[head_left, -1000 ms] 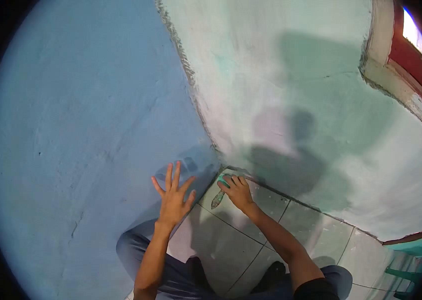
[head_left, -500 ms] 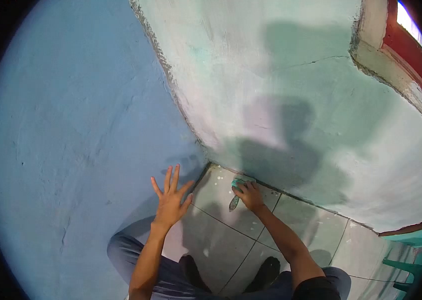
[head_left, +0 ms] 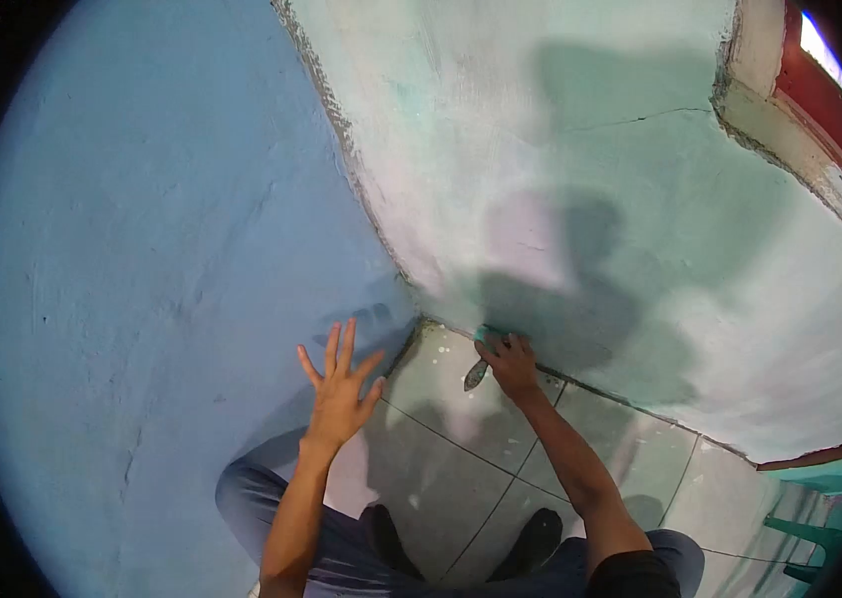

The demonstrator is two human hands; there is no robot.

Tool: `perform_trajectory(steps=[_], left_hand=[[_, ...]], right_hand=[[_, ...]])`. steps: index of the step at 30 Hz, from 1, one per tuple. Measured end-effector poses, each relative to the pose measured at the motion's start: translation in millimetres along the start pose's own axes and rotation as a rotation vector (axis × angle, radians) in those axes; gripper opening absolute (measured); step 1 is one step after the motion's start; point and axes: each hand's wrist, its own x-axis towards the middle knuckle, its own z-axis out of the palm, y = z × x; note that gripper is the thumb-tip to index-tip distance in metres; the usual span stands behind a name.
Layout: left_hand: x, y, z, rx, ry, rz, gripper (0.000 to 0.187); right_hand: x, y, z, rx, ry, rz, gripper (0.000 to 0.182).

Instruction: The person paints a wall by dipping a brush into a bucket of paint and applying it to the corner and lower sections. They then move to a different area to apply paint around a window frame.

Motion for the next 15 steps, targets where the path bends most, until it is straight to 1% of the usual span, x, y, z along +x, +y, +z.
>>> perform_trajectory(steps=[2, 3, 4, 6, 7, 8, 10, 11, 13, 14, 15], left_hand=[[1.2, 0.7, 1.8, 0.0, 0.022, 0.009, 0.042], [1.8, 1.2, 1.6, -0.008, 0.025, 0.012, 0.042], [1.9, 0.9, 0.6, -0.013, 0.03, 0.016, 0.042], [1.4, -0.2, 1.0, -0.009, 0.023, 0.01, 0.042], [1.1, -0.3, 2.0, -0.006, 0.012, 0.007, 0.042], [0.8, -0.7, 2.8, -0.007, 0.01, 0.012, 0.042], [0.3, -1.8, 3.3, 0.015, 0.016, 0.011, 0.042], [0.0, -2.2, 2.0, 0.023, 0.021, 0.016, 0.042], [-0.7, -2.5, -0.8, 0.021, 0.018, 0.018, 0.043], [-1.3, -4.2, -2.6, 0.023, 0.018, 0.014, 0.043], [-0.5, -4.4, -3.7, 0.018, 0.019, -0.002, 0.043]], right_hand=[[12.6, -5.1, -21.0, 0.054, 0.047, 0.02, 0.041], [17.4, -7.0, -21.6, -0.006, 0.13, -0.043, 0.043], [18.2, -10.2, -25.0, -0.006, 0.131, -0.043, 0.043], [19.7, -18.7, -32.6, 0.071, 0.268, -0.145, 0.037], [17.4, -21.7, -16.7, 0.027, 0.367, -0.192, 0.034], [13.4, -20.9, -13.7, 0.024, 0.367, -0.188, 0.034], [-1.4, -17.2, -6.1, 0.079, 0.172, -0.191, 0.032], [-9.2, -19.0, -2.2, 0.078, 0.182, -0.188, 0.032], [-21.5, -24.7, 6.1, 0.188, -0.01, -0.188, 0.031], [-24.5, -28.7, 10.1, 0.191, -0.01, -0.191, 0.031], [-27.2, -31.8, 10.3, 0.191, -0.058, -0.155, 0.031]])
